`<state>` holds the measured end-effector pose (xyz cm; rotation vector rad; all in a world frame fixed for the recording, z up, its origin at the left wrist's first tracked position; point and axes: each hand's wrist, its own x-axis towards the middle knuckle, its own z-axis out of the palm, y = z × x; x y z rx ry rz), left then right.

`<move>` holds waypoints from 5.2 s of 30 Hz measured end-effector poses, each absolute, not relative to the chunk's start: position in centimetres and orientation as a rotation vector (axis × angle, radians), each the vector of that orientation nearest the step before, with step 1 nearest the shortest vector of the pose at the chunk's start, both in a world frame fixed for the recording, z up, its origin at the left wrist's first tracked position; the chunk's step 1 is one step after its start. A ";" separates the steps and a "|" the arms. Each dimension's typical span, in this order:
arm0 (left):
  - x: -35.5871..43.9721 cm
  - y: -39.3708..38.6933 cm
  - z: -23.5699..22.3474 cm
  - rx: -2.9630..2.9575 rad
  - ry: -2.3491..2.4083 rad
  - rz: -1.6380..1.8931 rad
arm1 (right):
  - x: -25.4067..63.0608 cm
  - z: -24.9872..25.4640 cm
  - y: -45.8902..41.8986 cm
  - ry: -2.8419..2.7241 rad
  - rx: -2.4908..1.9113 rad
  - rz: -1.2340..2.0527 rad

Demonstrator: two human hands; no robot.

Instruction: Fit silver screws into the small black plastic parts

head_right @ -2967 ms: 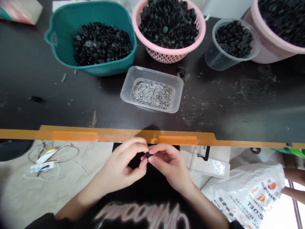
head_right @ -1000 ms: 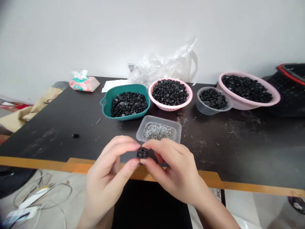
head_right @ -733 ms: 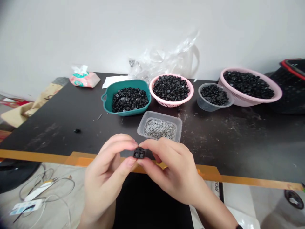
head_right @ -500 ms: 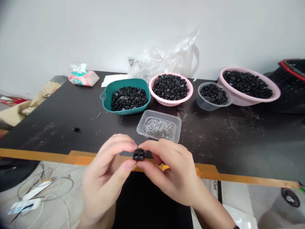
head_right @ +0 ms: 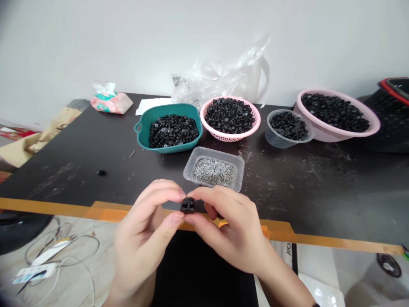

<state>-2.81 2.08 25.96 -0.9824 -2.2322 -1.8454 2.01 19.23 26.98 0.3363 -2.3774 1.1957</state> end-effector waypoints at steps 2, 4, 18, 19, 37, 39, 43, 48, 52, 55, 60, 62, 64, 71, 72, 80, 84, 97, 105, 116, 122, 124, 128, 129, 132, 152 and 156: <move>-2.9 2.1 26.0 -0.984 -2.239 -1.843 | 2.0 26.9 19.2 -2.376 0.332 1.197; -3.0 2.2 26.0 -0.987 -2.242 -1.839 | 2.1 26.9 18.9 -2.372 0.327 1.203; -2.3 0.4 19.4 -0.984 -2.599 -1.538 | -6.1 17.7 35.1 -2.588 -0.693 1.018; -2.0 0.2 18.9 -0.986 -2.624 -1.528 | -6.9 16.8 35.8 -2.604 -0.691 1.041; -0.7 3.3 20.6 -1.183 -2.532 -1.494 | 3.6 21.0 24.8 -1.474 -0.250 2.940; -0.5 3.7 21.4 -1.196 -2.529 -1.440 | 4.8 20.8 22.7 -1.380 -0.199 3.052; -0.3 3.4 21.5 -1.266 -2.593 -1.332 | 6.1 19.9 20.0 -1.253 -0.232 3.158; -0.4 1.9 20.6 -1.262 -2.636 -1.332 | 6.7 18.6 19.1 -1.480 -0.266 3.051; -0.7 1.0 20.7 -1.253 -2.642 -1.418 | 6.8 17.9 19.2 -1.864 -0.177 2.725; -0.7 0.8 20.8 -1.270 -2.610 -1.550 | 6.7 17.8 19.2 -1.886 -0.144 2.666; -0.4 0.9 20.8 -1.280 -2.602 -1.677 | 6.9 17.9 18.7 -1.730 -0.189 2.754; -0.2 1.1 20.9 -1.253 -2.619 -1.693 | 7.1 17.9 18.6 -1.704 -0.228 2.765; -0.1 1.1 21.2 -1.219 -2.621 -1.722 | 7.2 17.9 18.5 -1.676 -0.271 2.785; 0.6 1.5 21.5 -1.086 -2.506 -1.745 | 7.5 18.7 17.7 -1.716 -0.241 2.629; 0.8 1.6 21.6 -1.072 -2.489 -1.748 | 7.6 18.9 17.6 -1.752 -0.225 2.567; 1.3 1.7 22.2 -1.059 -2.427 -1.770 | 8.0 20.1 16.9 -1.876 -0.179 2.407; 1.0 1.4 22.4 -1.101 -2.424 -1.834 | 7.9 20.3 16.9 -1.862 -0.179 2.464; -0.3 0.7 22.0 -1.388 -2.377 -1.230 | 8.1 18.5 17.7 -1.567 -0.290 3.026; -0.4 0.9 21.4 -1.472 -2.258 -1.092 | 7.8 19.1 17.3 -1.422 -0.501 3.185; -0.3 1.1 21.6 -1.481 -2.330 -1.244 | 7.8 18.3 18.0 -1.629 -0.311 3.179; -0.4 0.8 21.7 -1.441 -2.403 -1.360 | 7.6 18.4 18.1 -1.598 -0.148 3.179; -0.7 0.1 21.6 -1.396 -2.450 -1.393 | 7.5 18.5 18.2 -1.551 -0.147 3.191; -2.3 -4.6 20.2 -1.259 -2.686 -1.206 | 7.5 18.6 18.2 -1.326 -0.215 3.242; -2.7 -6.6 19.5 -1.197 -2.721 -1.104 | 7.5 18.7 18.3 -1.283 -0.217 3.248; -3.4 -13.6 16.6 -0.920 -2.881 -0.608 | 7.4 18.7 18.5 -1.225 -0.215 3.273; 0.6 -0.8 21.6 -1.342 -2.627 -1.500 | 7.4 18.6 17.1 -1.148 -0.419 3.205; 0.7 0.9 20.9 -1.349 -2.645 -1.507 | 7.9 17.9 17.2 -1.047 -0.538 3.204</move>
